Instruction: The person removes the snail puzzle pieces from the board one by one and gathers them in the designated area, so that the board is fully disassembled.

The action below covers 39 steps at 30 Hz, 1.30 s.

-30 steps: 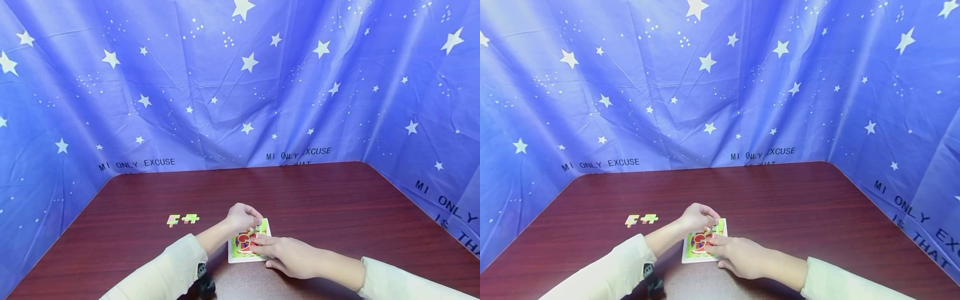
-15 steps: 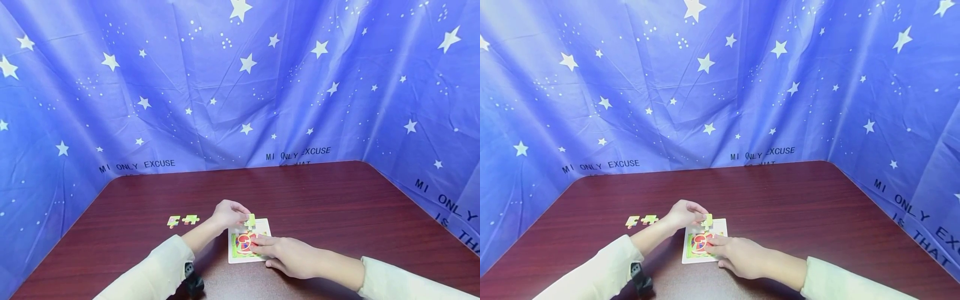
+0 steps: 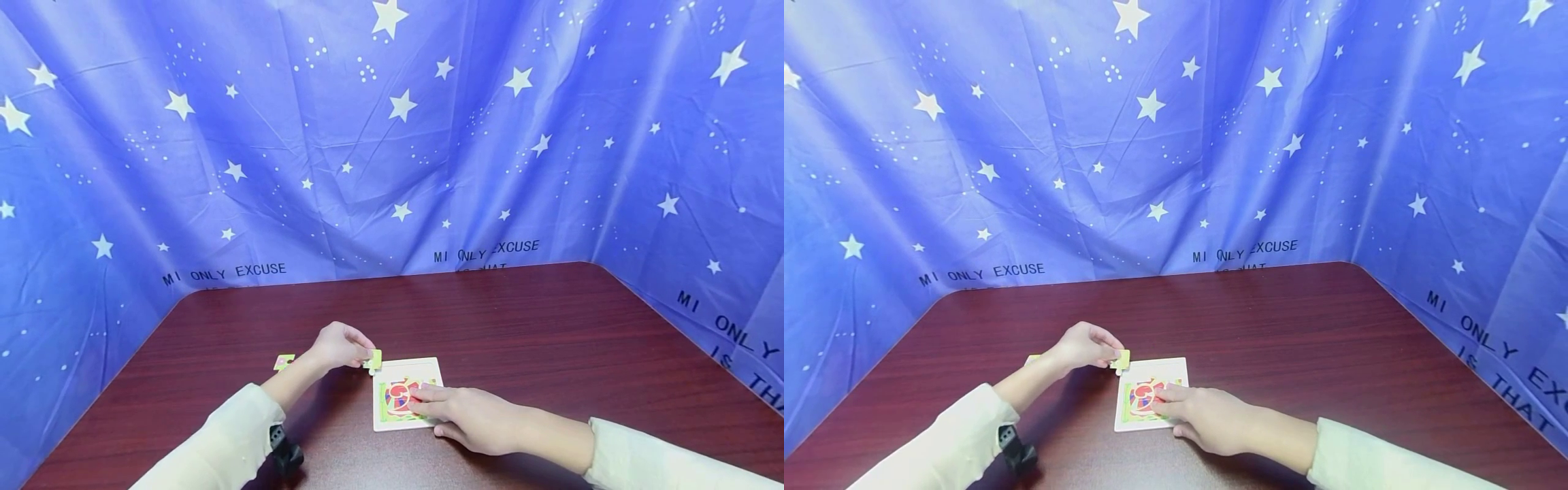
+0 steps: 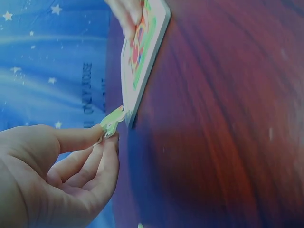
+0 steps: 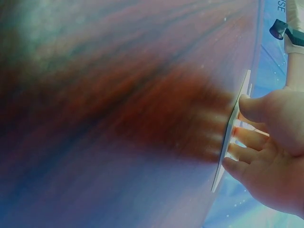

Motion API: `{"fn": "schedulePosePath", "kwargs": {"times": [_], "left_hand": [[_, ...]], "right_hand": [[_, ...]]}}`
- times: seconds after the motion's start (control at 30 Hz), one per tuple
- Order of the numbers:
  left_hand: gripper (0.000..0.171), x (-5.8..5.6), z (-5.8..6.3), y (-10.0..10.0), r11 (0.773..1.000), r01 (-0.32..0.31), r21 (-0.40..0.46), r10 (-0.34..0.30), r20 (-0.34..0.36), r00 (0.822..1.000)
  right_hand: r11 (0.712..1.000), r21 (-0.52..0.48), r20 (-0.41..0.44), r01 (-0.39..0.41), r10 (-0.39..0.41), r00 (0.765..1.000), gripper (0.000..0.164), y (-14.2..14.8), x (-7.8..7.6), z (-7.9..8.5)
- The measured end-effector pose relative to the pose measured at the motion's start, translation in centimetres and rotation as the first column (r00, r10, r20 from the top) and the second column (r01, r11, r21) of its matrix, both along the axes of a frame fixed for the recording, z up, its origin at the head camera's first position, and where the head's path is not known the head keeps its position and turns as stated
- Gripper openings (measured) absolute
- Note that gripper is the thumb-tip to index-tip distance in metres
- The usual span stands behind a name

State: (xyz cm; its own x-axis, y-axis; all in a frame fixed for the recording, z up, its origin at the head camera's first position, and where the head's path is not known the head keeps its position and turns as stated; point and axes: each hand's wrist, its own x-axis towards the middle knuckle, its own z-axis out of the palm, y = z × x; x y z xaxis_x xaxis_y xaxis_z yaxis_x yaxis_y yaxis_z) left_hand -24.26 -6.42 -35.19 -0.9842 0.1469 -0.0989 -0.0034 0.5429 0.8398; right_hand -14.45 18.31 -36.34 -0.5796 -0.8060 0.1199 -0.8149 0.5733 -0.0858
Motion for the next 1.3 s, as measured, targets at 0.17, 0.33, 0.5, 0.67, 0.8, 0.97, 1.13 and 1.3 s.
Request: {"fn": "schedulePosePath", "kwargs": {"times": [0.17, 0.33, 0.5, 0.67, 0.8, 0.97, 1.13, 1.3], "left_hand": [[0.005, -0.4, 0.4, -1.5, 0.999, -0.009, -0.054, 0.008, -0.011, 1.000], [0.004, -0.7, 0.4, -2.6, 0.987, -0.029, -0.160, 0.022, -0.044, 0.999], [0.005, -1.1, -0.2, -3.2, 0.968, -0.030, -0.251, -0.006, -0.140, 0.990], [0.005, -1.3, -0.4, -3.6, 0.937, -0.017, -0.350, -0.074, -0.246, 0.966], [0.009, -1.4, -0.4, -3.7, 0.911, -0.016, -0.411, -0.110, -0.280, 0.954], [0.012, -1.6, -0.5, -3.8, 0.895, -0.014, -0.446, -0.141, -0.311, 0.940], [0.011, -1.8, -0.8, -4.0, 0.909, 0.016, -0.416, -0.153, -0.300, 0.942], [0.011, -1.9, -1.0, -4.0, 0.920, 0.035, -0.391, -0.164, -0.303, 0.939]], "right_hand": [[1.000, -0.001, 0.012, 0.009, -0.009, 1.000, 0.046, -0.1, 0.1, 0.0], [1.000, 0.001, 0.003, 0.001, -0.001, 1.000, 0.046, -0.1, 0.1, -0.1], [1.000, 0.010, 0.016, 0.008, -0.008, 1.000, 0.047, -0.1, 0.0, 0.0], [1.000, 0.016, 0.035, 0.022, -0.023, 0.999, 0.046, -0.2, 0.0, 0.1], [0.999, 0.016, 0.041, 0.030, -0.031, 0.999, 0.046, -0.2, 0.0, 0.1], [0.999, 0.012, 0.043, 0.031, -0.031, 0.999, 0.046, -0.2, 0.0, 0.1], [0.999, 0.015, 0.049, 0.028, -0.029, 0.998, 0.046, -0.2, 0.0, 0.2], [1.000, 0.015, 0.043, 0.021, -0.021, 0.999, 0.046, -0.2, 0.0, 0.2]]}}
